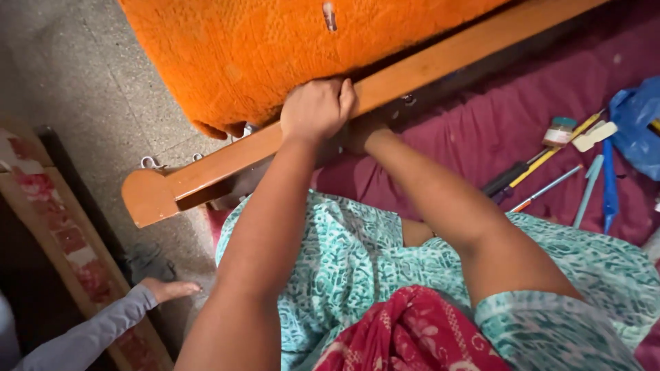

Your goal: The recorder uses various tools including screwdrivers, brushes, and markers to repair or maintain a wooden bed frame.

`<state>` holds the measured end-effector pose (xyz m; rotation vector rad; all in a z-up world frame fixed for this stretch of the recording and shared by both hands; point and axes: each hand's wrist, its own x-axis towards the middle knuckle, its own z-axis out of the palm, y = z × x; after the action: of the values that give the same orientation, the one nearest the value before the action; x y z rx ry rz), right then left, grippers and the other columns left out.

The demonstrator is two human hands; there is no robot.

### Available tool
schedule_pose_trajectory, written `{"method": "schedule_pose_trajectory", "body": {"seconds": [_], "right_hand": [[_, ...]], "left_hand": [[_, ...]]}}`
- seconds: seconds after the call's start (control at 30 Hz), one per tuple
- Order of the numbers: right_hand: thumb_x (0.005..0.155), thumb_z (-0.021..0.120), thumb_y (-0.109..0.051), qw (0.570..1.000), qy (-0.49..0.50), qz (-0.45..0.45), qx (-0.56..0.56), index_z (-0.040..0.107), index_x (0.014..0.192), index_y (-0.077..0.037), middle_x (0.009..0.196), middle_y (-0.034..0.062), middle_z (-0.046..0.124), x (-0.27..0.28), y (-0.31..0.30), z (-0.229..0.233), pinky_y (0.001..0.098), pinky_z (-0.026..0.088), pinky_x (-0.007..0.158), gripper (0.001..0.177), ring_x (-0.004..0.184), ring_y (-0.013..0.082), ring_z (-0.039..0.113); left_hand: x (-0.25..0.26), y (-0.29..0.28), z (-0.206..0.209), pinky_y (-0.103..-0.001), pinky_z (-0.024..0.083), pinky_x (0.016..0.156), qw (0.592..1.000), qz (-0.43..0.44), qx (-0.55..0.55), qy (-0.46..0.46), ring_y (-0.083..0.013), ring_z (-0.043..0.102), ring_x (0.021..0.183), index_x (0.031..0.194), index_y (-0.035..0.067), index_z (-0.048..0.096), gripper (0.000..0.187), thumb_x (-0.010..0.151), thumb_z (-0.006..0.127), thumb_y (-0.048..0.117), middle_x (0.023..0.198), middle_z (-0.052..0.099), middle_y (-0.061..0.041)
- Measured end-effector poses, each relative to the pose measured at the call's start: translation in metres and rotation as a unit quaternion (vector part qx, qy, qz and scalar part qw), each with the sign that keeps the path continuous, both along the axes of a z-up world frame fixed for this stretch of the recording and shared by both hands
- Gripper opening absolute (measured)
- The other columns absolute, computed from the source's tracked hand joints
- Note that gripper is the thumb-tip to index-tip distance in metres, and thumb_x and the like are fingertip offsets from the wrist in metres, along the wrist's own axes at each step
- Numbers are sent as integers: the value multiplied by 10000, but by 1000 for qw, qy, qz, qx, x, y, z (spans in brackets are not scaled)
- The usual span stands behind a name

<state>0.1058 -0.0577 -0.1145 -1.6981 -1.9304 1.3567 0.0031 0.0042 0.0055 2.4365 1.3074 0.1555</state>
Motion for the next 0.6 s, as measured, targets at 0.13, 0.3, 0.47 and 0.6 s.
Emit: {"method": "schedule_pose_trajectory", "body": {"seconds": [0.13,0.3,0.47,0.6], "right_hand": [[1002,508,-530,994,99,-4,39,342,1574,-146,1629,137,352,-15,-11,-61,431,237,1211,708,1480,296,336],[1027,531,-465,971,217,-11,98,325,1581,-124,1667,126,311,-55,11,-155,408,171,1255,682,1527,269,272],[1062,463,-454,986,127,-97,41,396,1572,-183,1640,57,402,-77,2,-123,380,226,1262,581,1524,227,338],[1002,537,-454,986,157,-51,3,357,1568,-183,1637,59,352,-67,-2,-94,389,237,1211,652,1508,237,310]], "left_hand": [[0,-2,0,-543,567,774,999,15,-26,33,-419,714,792,824,116,769,507,1009,441,456,830,740,-208],[1,1,-1,-551,565,744,1000,2,-10,14,-431,709,761,838,116,766,487,994,442,444,819,741,-211],[0,-1,-2,-549,563,763,999,15,-26,30,-422,712,784,813,120,771,510,1000,444,464,824,743,-205],[-1,1,8,-546,558,791,999,8,-49,0,-415,713,802,818,132,777,499,995,433,447,839,748,-194]]}}
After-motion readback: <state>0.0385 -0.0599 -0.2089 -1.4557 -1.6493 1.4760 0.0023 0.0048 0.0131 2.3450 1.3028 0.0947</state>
